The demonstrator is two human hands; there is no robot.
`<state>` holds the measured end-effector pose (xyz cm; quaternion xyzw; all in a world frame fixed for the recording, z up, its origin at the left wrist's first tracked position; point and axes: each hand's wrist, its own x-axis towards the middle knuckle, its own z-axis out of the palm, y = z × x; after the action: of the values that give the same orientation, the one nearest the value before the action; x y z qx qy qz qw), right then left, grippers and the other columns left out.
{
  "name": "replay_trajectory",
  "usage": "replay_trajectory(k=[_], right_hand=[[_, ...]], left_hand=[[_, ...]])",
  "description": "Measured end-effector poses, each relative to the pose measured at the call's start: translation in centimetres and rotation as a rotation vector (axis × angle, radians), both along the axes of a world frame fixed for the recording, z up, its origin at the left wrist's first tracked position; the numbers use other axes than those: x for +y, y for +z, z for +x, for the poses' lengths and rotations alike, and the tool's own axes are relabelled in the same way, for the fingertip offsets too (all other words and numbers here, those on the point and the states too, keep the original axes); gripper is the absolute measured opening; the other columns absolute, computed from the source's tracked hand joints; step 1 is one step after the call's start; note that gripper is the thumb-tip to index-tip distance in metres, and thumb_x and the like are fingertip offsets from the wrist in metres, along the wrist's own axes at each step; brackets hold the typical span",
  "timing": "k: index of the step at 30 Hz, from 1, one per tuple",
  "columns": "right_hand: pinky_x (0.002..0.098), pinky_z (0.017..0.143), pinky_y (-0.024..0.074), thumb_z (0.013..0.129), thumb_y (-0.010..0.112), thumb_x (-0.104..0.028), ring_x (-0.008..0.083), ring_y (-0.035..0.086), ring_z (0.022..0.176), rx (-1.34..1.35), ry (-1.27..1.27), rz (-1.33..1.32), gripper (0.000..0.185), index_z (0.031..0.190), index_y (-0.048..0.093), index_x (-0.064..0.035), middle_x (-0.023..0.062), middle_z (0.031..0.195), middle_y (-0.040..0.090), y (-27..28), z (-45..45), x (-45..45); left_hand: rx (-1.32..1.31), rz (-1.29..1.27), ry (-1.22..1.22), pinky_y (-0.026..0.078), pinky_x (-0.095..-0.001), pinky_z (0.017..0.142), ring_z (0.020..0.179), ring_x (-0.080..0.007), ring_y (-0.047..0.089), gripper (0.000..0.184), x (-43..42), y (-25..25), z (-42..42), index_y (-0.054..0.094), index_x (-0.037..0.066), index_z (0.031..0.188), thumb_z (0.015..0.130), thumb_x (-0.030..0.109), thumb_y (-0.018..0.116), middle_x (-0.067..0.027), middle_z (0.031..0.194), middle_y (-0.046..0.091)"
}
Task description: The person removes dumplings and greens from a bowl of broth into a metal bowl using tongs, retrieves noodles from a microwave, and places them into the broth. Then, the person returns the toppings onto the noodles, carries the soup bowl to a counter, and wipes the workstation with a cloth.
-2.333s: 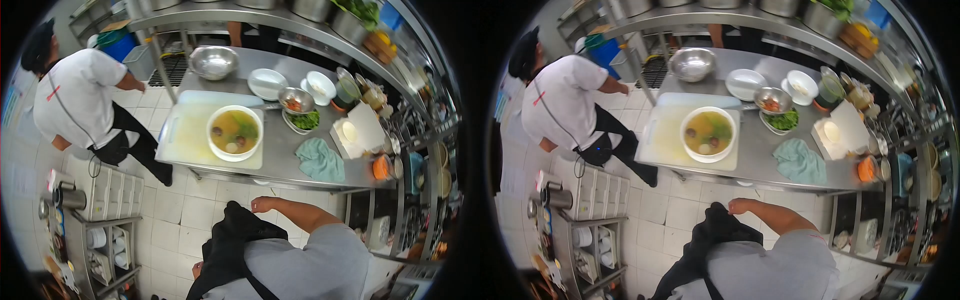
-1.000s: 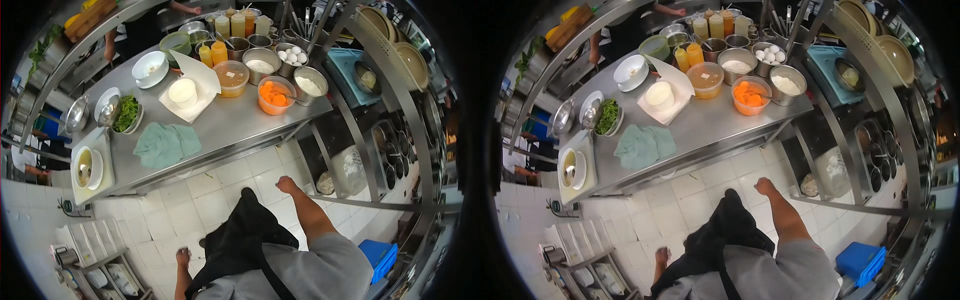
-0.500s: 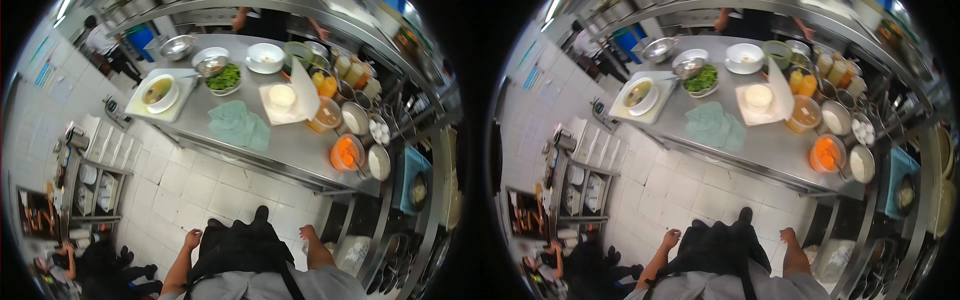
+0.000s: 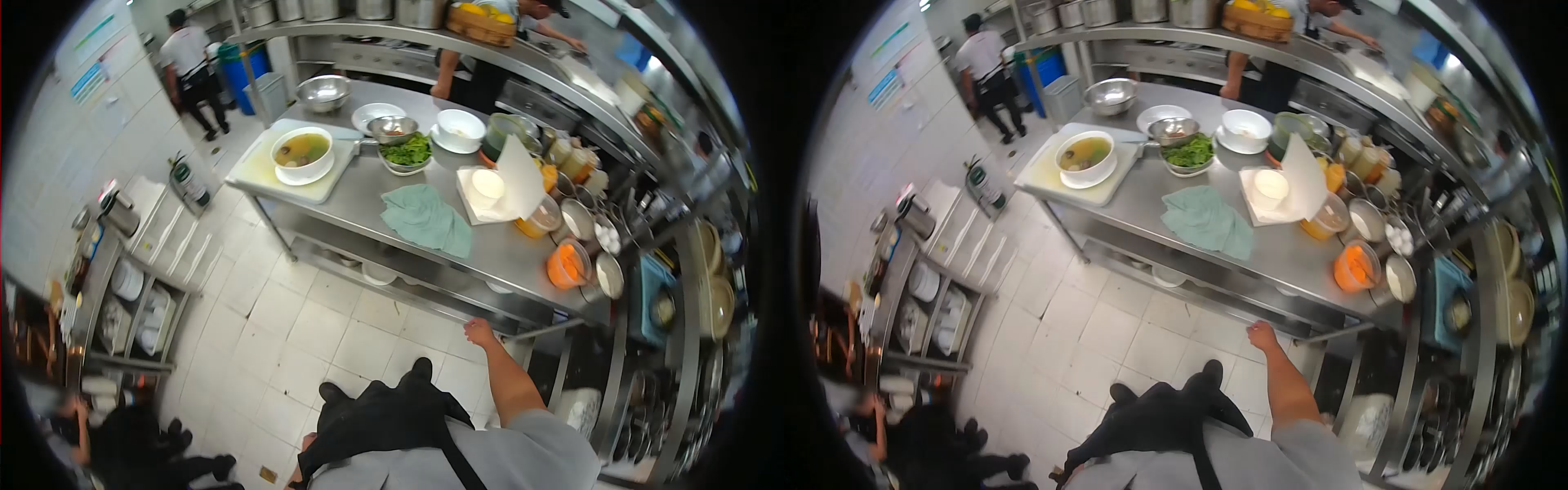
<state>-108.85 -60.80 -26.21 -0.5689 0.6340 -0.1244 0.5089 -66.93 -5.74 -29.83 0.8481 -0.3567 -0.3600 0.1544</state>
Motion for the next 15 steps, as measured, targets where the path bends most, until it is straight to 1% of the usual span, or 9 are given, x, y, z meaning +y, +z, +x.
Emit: replay_trajectory(k=[2,4,5,7,9,10,11,13,15], right_hand=[[0.0294,0.039,0.0433,0.084,0.066,-0.026,0.0151,0.057,0.05,-0.06,0.063,-0.029,0.021,0.086,0.062,-0.0053,0.0079,0.07,0.064,-0.5,1.4,1.9],[0.0429,0.074,0.0525,0.083,0.059,-0.033,0.0322,0.065,0.081,0.286,0.478,-0.156,0.034,0.087,0.067,-0.0008,0.0152,0.083,0.068,0.6,3.5,4.7],[0.0429,0.074,0.0525,0.083,0.059,-0.033,0.0322,0.065,0.081,0.298,0.461,-0.164,0.034,0.087,0.067,-0.0008,0.0152,0.083,0.068,1.6,4.7,6.4],[0.0371,0.063,0.0524,0.082,0.067,-0.033,0.0244,0.065,0.068,0.412,0.521,-0.229,0.026,0.087,0.065,-0.0072,0.0098,0.072,0.067,4.5,6.2,10.8],[0.0375,0.069,0.0518,0.082,0.064,-0.035,0.0255,0.065,0.073,0.421,0.502,-0.172,0.028,0.084,0.066,-0.0077,0.01,0.072,0.067,6.5,6.9,13.5],[0.0379,0.074,0.0512,0.083,0.062,-0.038,0.0267,0.065,0.078,0.416,0.494,-0.123,0.03,0.082,0.067,-0.0082,0.0101,0.071,0.068,7.4,7.0,14.3],[0.0379,0.074,0.0512,0.083,0.062,-0.038,0.0267,0.065,0.078,0.423,0.48,-0.123,0.03,0.082,0.067,-0.0082,0.0101,0.071,0.068,7.5,6.7,14.8],[0.0387,0.071,0.0516,0.085,0.055,-0.042,0.0265,0.066,0.074,0.621,0.71,-0.197,0.038,0.073,0.068,-0.009,0.0099,0.07,0.067,4.7,3.8,14.7],[0.0409,0.069,0.0512,0.086,0.048,-0.043,0.0282,0.066,0.071,0.548,0.754,-0.143,0.043,0.065,0.067,-0.0103,0.0102,0.068,0.067,6.7,1.8,15.4]], left_hand=[[0.033,-0.17,-0.042,0.049,-0.035,0.043,0.052,-0.0214,0.062,0.024,-0.3,-1.7,2.0,0.067,0.001,0.087,0.083,0.024,0.06,-0.0117,0.068,0.064],[0.064,-0.336,-0.07,0.049,-0.0352,0.043,0.053,-0.0212,0.062,0.024,-1.0,-2.7,4.8,0.066,0.001,0.09,0.083,0.023,0.06,-0.0118,0.069,0.064],[0.074,-0.348,-0.085,0.049,-0.0352,0.043,0.053,-0.0212,0.062,0.024,-1.0,-2.4,6.4,0.066,0.001,0.09,0.083,0.023,0.06,-0.0118,0.069,0.064],[0.33,-0.124,0.156,0.048,-0.0362,0.041,0.051,-0.0211,0.061,0.026,-1.0,-0.1,9.6,0.062,0.0,0.098,0.083,0.022,0.061,-0.012,0.068,0.064],[0.528,0.1,0.578,0.046,-0.0366,0.038,0.049,-0.0212,0.06,0.027,-1.1,-0.5,14.0,0.058,-0.001,0.101,0.084,0.02,0.06,-0.0116,0.066,0.062],[0.483,0.161,0.581,0.045,-0.036,0.037,0.048,-0.0204,0.059,0.025,-1.4,-0.7,16.2,0.059,-0.001,0.098,0.084,0.019,0.06,-0.0109,0.064,0.061],[0.436,0.219,0.592,0.044,-0.0354,0.035,0.047,-0.0197,0.058,0.023,-1.5,-0.8,18.2,0.059,-0.001,0.095,0.085,0.019,0.059,-0.0101,0.063,0.06],[0.395,0.149,0.613,0.048,-0.04,0.043,0.047,-0.0238,0.059,0.023,-1.8,-1.6,21.4,0.061,-0.003,0.087,0.084,0.02,0.06,-0.0142,0.063,0.062],[0.015,0.245,-0.013,0.052,-0.0429,0.058,0.056,-0.0304,0.063,0.028,-2.9,-2.6,24.5,0.063,-0.005,0.079,0.082,0.023,0.063,-0.0198,0.068,0.065]])
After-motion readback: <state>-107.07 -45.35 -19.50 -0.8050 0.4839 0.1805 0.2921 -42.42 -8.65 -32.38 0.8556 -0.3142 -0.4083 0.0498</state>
